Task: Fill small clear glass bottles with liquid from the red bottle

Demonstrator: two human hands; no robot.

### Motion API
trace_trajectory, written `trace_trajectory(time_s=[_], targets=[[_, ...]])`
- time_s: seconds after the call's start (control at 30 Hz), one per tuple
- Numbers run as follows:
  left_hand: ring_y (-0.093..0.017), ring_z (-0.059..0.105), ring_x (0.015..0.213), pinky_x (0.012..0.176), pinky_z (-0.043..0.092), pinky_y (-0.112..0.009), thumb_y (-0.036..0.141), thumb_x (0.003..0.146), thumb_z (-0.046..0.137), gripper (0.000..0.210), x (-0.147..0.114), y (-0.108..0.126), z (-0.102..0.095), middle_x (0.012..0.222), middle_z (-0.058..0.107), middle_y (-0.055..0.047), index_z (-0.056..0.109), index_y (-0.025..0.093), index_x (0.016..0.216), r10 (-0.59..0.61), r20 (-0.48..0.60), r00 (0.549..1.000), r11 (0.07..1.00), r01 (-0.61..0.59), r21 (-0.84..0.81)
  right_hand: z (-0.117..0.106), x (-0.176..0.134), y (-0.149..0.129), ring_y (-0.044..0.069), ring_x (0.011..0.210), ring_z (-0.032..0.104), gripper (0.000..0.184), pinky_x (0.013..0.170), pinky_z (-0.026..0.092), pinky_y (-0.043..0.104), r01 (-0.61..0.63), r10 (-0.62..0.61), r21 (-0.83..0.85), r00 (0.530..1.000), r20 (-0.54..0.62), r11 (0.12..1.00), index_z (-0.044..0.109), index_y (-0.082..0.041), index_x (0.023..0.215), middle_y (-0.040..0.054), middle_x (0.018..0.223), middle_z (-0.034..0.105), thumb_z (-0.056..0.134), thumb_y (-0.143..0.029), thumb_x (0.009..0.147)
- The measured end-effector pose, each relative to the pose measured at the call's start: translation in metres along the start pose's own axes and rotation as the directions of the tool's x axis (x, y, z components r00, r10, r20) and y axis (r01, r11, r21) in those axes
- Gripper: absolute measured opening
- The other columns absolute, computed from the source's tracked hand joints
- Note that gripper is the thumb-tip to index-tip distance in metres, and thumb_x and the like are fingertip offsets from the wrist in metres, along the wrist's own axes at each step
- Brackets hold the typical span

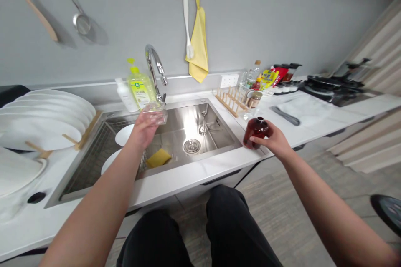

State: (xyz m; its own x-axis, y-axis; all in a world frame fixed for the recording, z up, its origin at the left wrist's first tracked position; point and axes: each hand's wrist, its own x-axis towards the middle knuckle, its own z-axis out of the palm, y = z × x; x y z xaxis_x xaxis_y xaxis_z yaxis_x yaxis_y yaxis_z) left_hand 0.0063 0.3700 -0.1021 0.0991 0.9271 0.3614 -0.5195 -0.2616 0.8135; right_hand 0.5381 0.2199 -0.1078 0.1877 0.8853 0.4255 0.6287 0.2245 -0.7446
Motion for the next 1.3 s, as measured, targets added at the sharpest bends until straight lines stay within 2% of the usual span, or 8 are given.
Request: trace_trajectory(time_s=[0.17,0.4,0.57,0.67,0.83,0.93,1.07,1.3], targets=[[-0.027,0.080,0.113,0.096,0.065,-0.038,0.025,0.067,0.103,0.066,0.000,0.002,0.002,0.118,0.084,-0.009,0.077,0.023,0.128,0.005,-0.037,0.999,0.999,-0.003,0.044,-0.028,0.008,0.052,0.036,0.104,0.081,0.090,0.095,0.069,0.054,-0.117,0.120,0.053,0.990,-0.075,0.992,0.074,-0.022,0.138,0.0143,0.124,0.085,0.105,-0.065,0.065],[-0.026,0.081,0.110,0.094,0.067,-0.036,0.023,0.060,0.107,0.070,0.003,-0.009,-0.014,0.112,0.084,-0.006,0.078,0.021,0.124,0.015,-0.119,0.993,0.983,0.007,0.181,-0.023,0.026,0.088,0.038,0.122,0.078,0.098,0.114,0.062,0.061,-0.122,0.134,0.112,0.986,-0.103,0.986,0.065,-0.022,0.150,0.0184,0.140,0.080,0.102,-0.067,0.070],[-0.025,0.080,0.111,0.097,0.066,-0.035,0.025,0.053,0.114,0.084,-0.001,-0.001,-0.012,0.120,0.084,-0.006,0.077,0.021,0.128,0.051,-0.134,0.990,0.917,0.006,0.398,-0.029,0.003,0.066,0.049,0.154,0.061,0.133,0.122,0.056,0.070,-0.038,0.012,-0.080,0.952,-0.306,0.996,0.039,-0.022,0.175,0.0272,0.174,0.053,0.101,-0.070,0.067],[-0.028,0.080,0.115,0.105,0.064,-0.040,0.030,0.057,0.114,0.084,-0.023,0.015,0.007,0.125,0.084,-0.008,0.075,0.022,0.130,0.090,-0.114,0.989,0.889,-0.028,0.457,-0.021,-0.038,0.026,0.047,0.152,0.062,0.088,0.122,0.055,0.073,0.053,-0.156,-0.235,0.881,-0.447,0.971,0.054,-0.023,0.166,0.0241,0.162,0.063,0.085,-0.061,0.092],[-0.034,0.077,0.130,0.115,0.060,-0.052,0.045,0.074,0.107,0.068,-0.102,0.017,0.049,0.136,0.082,-0.013,0.071,0.024,0.128,-0.009,-0.128,0.992,0.880,0.069,0.470,0.048,-0.079,-0.051,0.041,0.123,0.078,0.030,0.115,0.062,0.064,0.333,-0.332,-0.018,0.943,0.023,0.943,0.079,-0.032,0.128,0.0130,0.126,0.082,0.078,-0.041,0.099],[-0.039,0.075,0.134,0.117,0.057,-0.059,0.053,0.077,0.104,0.067,-0.144,0.000,0.060,0.141,0.079,-0.015,0.070,0.026,0.128,-0.073,-0.135,0.988,0.858,0.131,0.496,0.113,-0.069,-0.090,0.037,0.128,0.076,0.061,0.109,0.065,0.059,0.296,-0.348,0.229,0.906,0.241,0.927,0.072,-0.031,0.150,0.0144,0.146,0.077,0.088,-0.045,0.093],[-0.041,0.069,0.143,0.128,0.049,-0.059,0.056,0.077,0.103,0.071,-0.167,-0.015,0.057,0.146,0.076,-0.014,0.068,0.028,0.133,-0.044,-0.091,0.995,0.839,0.086,0.537,0.187,-0.047,-0.123,0.024,0.099,0.075,0.112,0.088,0.067,0.043,0.007,-0.253,0.460,0.842,0.476,0.888,0.056,-0.031,0.168,0.0164,0.162,0.068,0.105,-0.050,0.069],[-0.041,0.068,0.149,0.131,0.048,-0.058,0.052,0.083,0.101,0.078,-0.168,-0.012,0.053,0.154,0.074,-0.018,0.065,0.026,0.147,-0.098,0.082,0.992,0.834,0.037,0.551,0.222,-0.051,-0.122,0.013,0.083,0.068,0.116,0.077,0.060,0.030,-0.164,-0.277,0.627,0.791,0.545,0.762,0.057,-0.031,0.164,0.0123,0.158,0.069,0.109,-0.046,0.062]])
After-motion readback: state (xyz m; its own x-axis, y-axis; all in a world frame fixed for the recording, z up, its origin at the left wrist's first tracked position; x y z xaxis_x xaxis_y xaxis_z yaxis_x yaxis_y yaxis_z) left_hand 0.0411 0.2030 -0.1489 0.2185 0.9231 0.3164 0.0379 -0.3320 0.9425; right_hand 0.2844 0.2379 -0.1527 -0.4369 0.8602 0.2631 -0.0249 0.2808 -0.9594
